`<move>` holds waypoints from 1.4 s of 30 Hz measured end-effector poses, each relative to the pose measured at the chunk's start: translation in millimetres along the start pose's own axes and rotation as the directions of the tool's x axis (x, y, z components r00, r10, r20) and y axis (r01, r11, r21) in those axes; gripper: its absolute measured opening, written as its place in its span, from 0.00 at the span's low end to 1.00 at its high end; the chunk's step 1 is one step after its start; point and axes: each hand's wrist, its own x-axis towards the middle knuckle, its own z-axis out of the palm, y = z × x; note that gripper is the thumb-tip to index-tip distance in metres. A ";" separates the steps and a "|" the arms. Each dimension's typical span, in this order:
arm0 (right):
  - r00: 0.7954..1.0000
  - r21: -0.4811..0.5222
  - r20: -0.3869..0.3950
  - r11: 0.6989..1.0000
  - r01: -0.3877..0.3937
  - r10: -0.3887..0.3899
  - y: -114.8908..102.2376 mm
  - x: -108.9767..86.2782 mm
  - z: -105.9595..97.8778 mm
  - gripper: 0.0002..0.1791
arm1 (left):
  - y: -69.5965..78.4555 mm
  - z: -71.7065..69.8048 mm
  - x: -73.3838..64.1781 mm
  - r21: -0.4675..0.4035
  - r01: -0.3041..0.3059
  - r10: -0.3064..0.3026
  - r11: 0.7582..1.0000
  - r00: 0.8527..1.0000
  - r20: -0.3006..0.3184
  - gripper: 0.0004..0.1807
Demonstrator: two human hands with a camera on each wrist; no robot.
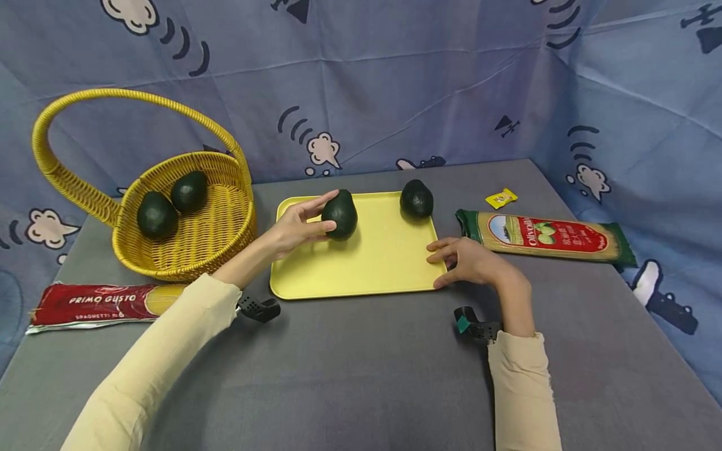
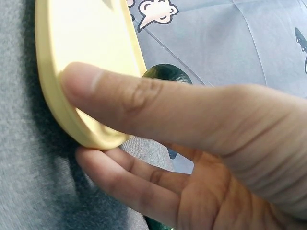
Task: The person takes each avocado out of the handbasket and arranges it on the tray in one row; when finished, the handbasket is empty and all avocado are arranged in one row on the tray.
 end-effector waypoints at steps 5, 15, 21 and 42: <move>1.000 -0.004 0.003 1.000 -0.007 0.007 -1.8 0.5 0.1 0.30 | -3.3 -4.3 13.7 -0.017 -0.003 0.003 1.000 0.999 -0.036 0.35; 1.000 0.000 0.003 1.000 -0.012 0.012 -0.3 -0.4 -0.8 0.30 | -1.5 -10.6 34.7 -0.022 -0.025 0.024 0.999 0.998 -0.058 0.35; 1.000 -0.005 0.006 1.000 -0.023 0.023 0.6 1.0 -0.3 0.31 | -2.3 -6.7 45.4 -0.014 -0.002 0.001 1.000 0.998 -0.061 0.34; 1.000 -0.003 -0.002 1.000 -0.030 0.030 1.4 0.7 0.2 0.30 | -10.1 36.1 76.6 0.009 0.029 -0.028 1.000 0.994 -0.101 0.34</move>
